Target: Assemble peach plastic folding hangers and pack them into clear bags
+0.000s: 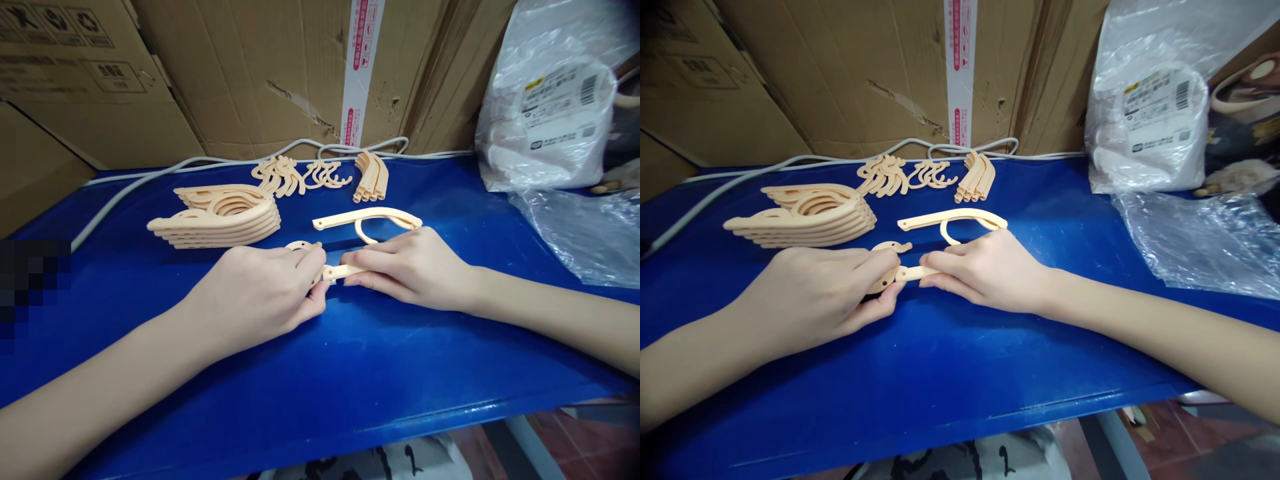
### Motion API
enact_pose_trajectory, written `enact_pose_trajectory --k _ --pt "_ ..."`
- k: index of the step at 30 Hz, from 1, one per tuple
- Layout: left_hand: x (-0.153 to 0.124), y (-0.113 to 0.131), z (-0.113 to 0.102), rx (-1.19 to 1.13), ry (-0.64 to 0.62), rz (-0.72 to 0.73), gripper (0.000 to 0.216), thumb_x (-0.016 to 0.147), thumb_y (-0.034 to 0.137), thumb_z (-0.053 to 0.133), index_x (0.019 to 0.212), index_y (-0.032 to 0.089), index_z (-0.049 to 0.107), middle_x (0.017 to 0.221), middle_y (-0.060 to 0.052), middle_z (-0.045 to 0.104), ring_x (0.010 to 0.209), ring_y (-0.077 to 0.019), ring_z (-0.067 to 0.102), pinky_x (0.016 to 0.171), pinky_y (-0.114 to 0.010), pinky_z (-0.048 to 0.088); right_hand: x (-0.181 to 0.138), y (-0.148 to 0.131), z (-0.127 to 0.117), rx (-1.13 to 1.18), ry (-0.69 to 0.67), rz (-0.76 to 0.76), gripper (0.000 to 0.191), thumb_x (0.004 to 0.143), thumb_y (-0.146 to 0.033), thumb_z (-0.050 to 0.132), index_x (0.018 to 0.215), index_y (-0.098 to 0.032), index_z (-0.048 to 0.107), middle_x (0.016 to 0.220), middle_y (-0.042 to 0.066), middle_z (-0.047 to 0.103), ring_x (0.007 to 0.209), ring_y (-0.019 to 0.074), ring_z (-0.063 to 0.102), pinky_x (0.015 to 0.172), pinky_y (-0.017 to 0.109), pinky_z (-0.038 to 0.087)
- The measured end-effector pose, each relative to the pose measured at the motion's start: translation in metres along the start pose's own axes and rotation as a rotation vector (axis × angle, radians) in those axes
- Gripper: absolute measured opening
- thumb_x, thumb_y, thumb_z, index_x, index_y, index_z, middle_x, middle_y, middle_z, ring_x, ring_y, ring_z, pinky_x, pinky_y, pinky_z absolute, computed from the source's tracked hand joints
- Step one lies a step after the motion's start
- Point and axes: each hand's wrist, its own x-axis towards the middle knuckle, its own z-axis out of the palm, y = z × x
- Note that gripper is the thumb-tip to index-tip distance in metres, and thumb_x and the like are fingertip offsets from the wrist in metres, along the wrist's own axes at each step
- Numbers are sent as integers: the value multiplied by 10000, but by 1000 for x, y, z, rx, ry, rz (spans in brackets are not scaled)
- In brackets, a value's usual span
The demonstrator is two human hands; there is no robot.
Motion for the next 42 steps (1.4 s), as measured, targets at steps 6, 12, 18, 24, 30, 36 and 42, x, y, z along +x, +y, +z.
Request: enact_pose_trajectory --k 6,12,18,24,30,36,42 --pt "0 0 0 -4 -8 -7 310 987 218 383 727 200 550 514 26 505 430 -154 500 439 -294 230 0 0 0 -7 -14 11 385 1094 -411 397 1114 -206 722 932 23 804 710 132 733 559 243 400" --pt "1 1 -1 -54 -19 -11 289 977 211 410 711 212 523 523 24 531 447 -150 518 449 -291 255 0 1 1 6 -15 1 397 1097 -416 385 1137 -195 713 927 34 800 702 138 730 564 252 396" --pt "0 1 0 -93 -18 -16 266 967 217 421 722 206 524 518 16 535 432 -159 523 433 -295 234 1 1 1 24 -8 -9 385 1096 -407 393 1125 -191 710 921 28 801 689 142 729 558 262 388" --pt "-1 -2 -1 -206 -59 -19 267 973 223 402 716 219 477 532 18 552 440 -157 554 430 -287 237 1 1 0 38 -5 -26 334 1084 -384 436 1107 -187 705 921 23 800 706 156 737 572 271 402" --pt "1 -2 -3 -182 -79 -50 266 990 232 384 758 201 512 551 9 586 448 -168 599 413 -277 257 1 2 1 21 -6 10 366 1078 -412 434 1052 -173 710 863 25 778 691 165 714 597 284 405" --pt "0 1 -6 -174 -56 -56 272 988 208 366 792 176 552 505 28 560 387 -164 573 387 -273 260 4 3 2 23 135 27 316 1007 -432 583 995 -147 720 753 26 717 688 177 647 679 319 426" --pt "1 -1 -7 -141 -65 -39 272 979 193 374 787 174 566 502 26 560 383 -178 581 379 -290 261 6 5 -3 -49 243 74 284 1011 -402 563 908 -190 722 979 93 701 896 240 587 779 400 436"
